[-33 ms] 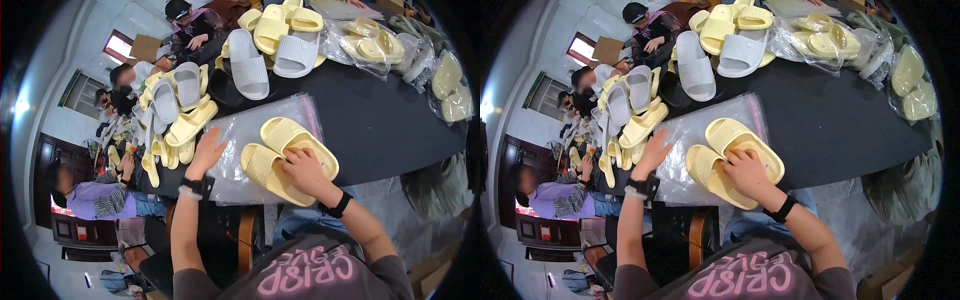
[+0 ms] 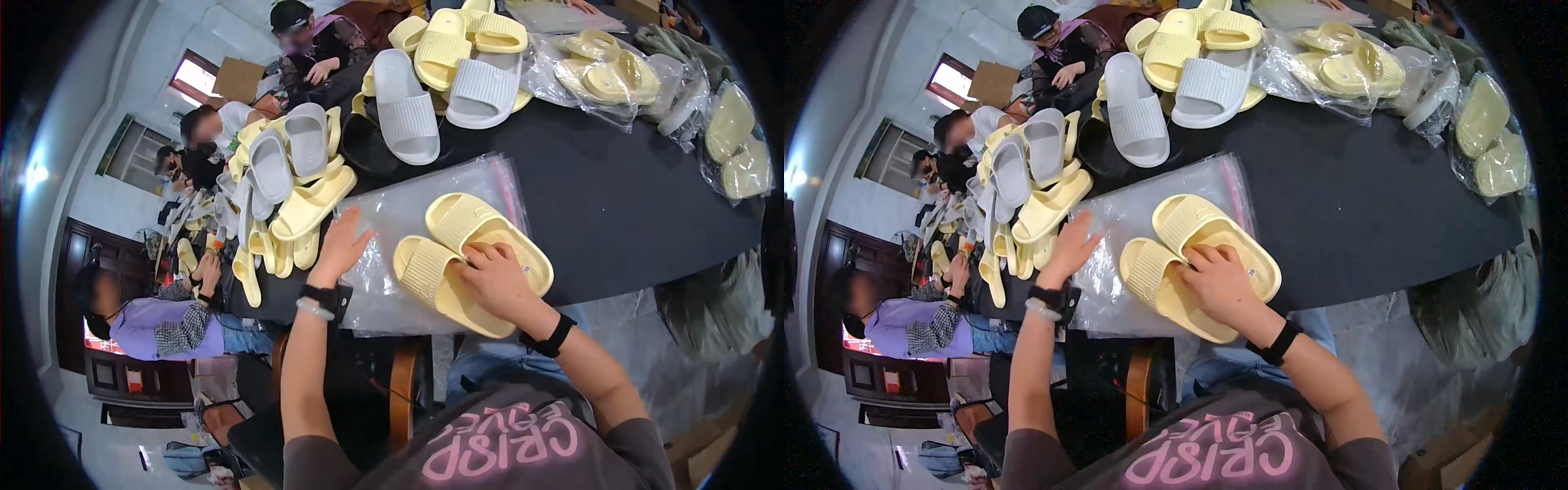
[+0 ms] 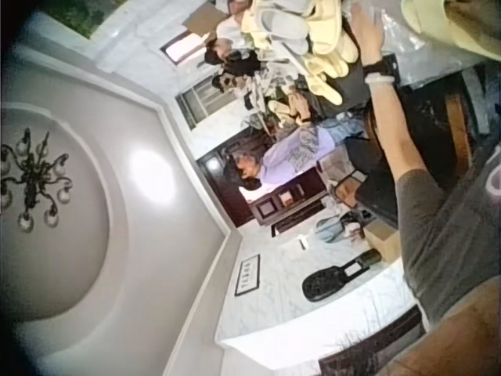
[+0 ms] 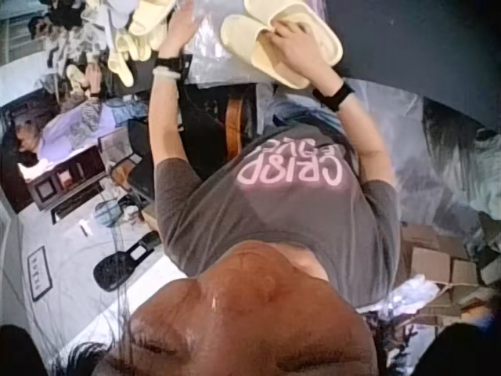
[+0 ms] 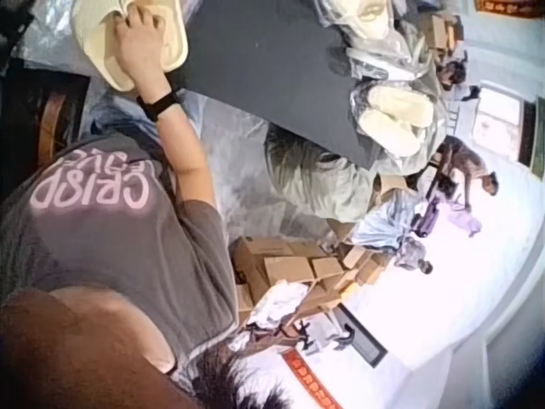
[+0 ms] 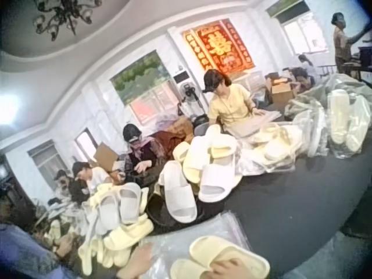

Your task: The person places pairs of yellow, white, and black slippers into clear plastic bags on a table. They arrange the slippers inside the bags and seal them, repeating the process with different colors throughout the clip.

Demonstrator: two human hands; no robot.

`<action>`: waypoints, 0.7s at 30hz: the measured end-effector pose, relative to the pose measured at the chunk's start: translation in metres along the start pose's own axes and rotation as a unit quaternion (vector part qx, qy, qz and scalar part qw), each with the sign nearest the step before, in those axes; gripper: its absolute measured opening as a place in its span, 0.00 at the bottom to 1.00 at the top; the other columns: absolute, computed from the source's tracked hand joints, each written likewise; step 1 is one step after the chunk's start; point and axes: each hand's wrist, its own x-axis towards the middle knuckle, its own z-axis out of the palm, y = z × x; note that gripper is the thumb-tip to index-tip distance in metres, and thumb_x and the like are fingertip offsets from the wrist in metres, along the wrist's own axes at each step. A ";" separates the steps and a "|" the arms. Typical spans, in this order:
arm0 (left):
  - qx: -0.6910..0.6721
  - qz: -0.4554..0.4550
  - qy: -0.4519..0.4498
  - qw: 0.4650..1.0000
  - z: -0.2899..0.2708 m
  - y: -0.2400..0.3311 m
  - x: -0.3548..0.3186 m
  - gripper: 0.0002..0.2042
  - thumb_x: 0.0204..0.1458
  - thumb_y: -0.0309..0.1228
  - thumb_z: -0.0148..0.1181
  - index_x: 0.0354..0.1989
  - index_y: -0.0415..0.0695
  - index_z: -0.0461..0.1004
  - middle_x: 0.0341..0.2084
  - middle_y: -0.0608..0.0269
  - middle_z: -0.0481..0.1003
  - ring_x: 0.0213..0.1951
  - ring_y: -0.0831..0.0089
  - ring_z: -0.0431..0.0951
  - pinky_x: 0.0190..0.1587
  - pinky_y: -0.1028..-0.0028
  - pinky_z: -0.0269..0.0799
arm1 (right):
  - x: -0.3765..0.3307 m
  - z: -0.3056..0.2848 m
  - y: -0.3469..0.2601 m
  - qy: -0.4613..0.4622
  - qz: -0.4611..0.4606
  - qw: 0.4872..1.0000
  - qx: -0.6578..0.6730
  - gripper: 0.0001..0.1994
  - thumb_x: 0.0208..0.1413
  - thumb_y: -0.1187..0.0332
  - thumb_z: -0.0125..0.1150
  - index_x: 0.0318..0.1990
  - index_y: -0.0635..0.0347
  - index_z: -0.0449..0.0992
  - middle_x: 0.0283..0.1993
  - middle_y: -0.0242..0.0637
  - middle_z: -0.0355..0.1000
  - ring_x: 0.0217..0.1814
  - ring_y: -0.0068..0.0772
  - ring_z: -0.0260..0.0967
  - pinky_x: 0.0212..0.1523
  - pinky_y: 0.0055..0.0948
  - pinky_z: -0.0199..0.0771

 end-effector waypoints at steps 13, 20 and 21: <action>-0.162 -0.014 -0.005 0.987 0.002 -0.014 -0.021 0.39 0.56 0.50 0.58 0.73 0.47 0.50 0.72 0.55 0.49 0.74 0.59 0.45 0.71 0.48 0.33 | -0.002 -0.001 0.002 0.015 -0.001 1.000 -0.004 0.15 0.54 0.65 0.57 0.50 0.50 0.78 0.54 0.35 0.71 0.61 0.35 0.64 0.60 0.39 0.57; -0.012 -0.008 -0.225 0.974 -0.034 0.002 -0.126 0.41 0.46 0.41 0.70 0.70 0.57 0.58 0.71 0.57 0.53 0.73 0.57 0.47 0.71 0.46 0.38 | -0.001 -0.002 0.001 0.004 0.008 1.000 -0.005 0.15 0.55 0.64 0.55 0.50 0.51 0.79 0.54 0.34 0.71 0.62 0.34 0.63 0.61 0.38 0.56; 0.005 -0.025 -0.192 0.981 -0.023 -0.005 -0.140 0.41 0.46 0.40 0.70 0.70 0.57 0.58 0.71 0.56 0.53 0.73 0.56 0.48 0.71 0.46 0.38 | 0.000 -0.001 -0.002 0.006 0.004 1.000 -0.004 0.15 0.55 0.64 0.55 0.50 0.51 0.78 0.55 0.34 0.71 0.61 0.34 0.64 0.61 0.38 0.56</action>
